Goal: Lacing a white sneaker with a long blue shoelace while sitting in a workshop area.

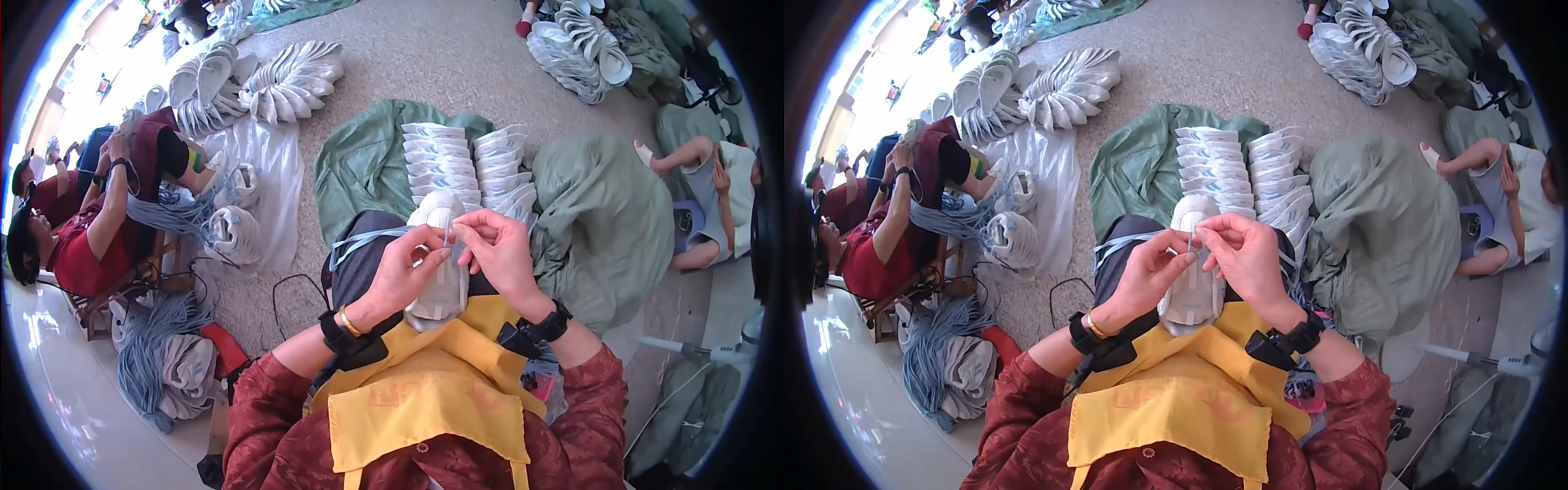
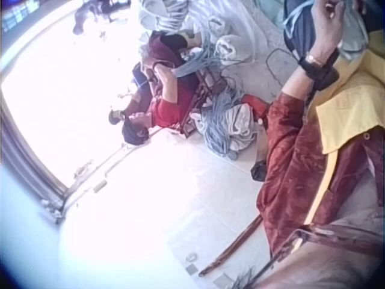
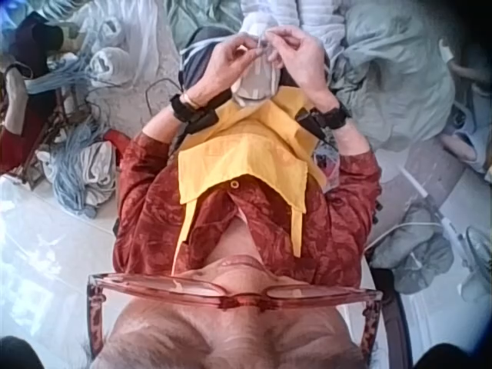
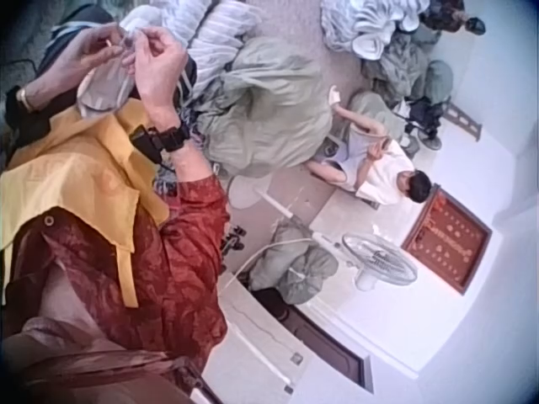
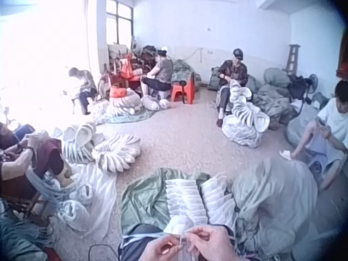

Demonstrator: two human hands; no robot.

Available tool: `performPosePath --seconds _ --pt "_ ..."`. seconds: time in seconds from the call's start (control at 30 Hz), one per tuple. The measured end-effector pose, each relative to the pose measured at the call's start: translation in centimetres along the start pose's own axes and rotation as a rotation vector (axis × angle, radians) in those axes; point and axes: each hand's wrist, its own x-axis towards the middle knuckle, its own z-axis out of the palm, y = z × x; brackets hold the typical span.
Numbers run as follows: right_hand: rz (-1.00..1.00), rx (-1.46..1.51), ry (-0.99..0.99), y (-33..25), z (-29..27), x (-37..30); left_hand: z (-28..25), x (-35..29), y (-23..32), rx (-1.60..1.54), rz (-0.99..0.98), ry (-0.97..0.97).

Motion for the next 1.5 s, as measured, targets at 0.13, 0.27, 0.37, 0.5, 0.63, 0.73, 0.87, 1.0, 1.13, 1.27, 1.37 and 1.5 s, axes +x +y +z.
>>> performPosePath --seconds 0.13,0.27,0.37,0.5,0.63,0.73,0.87,1.0,1.13,1.27,1.37,1.5 --pt "-0.034 -0.021 0.0 0.4 0.1 0.2 0.0 0.2 0.4 -0.279 -0.145 -0.036" --pt "-0.033 0.037 -0.014 0.9 0.4 0.2 -0.2 0.2 0.6 -0.37 -0.264 -0.067" --pt "0.008 0.116 -0.022 0.8 0.4 0.0 -0.2 0.2 0.7 -0.47 -0.26 -0.044" --pt "0.047 0.181 -0.006 1.3 0.0 -0.6 -0.1 0.4 0.3 -0.461 -0.271 -0.026" --pt "0.059 0.084 -0.059 2.3 -0.5 -0.7 -0.2 0.3 -0.3 -0.457 -0.268 -0.039" --pt "0.071 0.067 -0.053 2.8 -0.4 -0.6 0.1 0.3 -0.4 -0.462 -0.252 -0.042" --pt "0.051 0.082 -0.04 2.9 0.1 -0.5 0.0 0.3 -0.5 -0.426 -0.24 -0.04" --pt "0.024 0.071 -0.014 4.1 0.1 -0.3 0.4 0.0 -0.6 -0.354 -0.255 -0.015" --pt "0.055 0.012 0.001 4.0 0.0 0.2 0.4 0.1 0.3 0.16 -0.056 0.016" --pt "0.056 0.125 -0.016 2.3 -0.3 0.7 -0.4 0.8 0.4 0.611 0.3 0.102" --pt "0.017 0.125 -0.067 0.9 0.2 0.2 -0.4 1.2 0.1 0.616 0.345 0.08" --pt "-0.185 -0.134 -0.141 0.4 1.6 -1.0 0.1 2.0 -1.8 0.687 0.366 0.13"
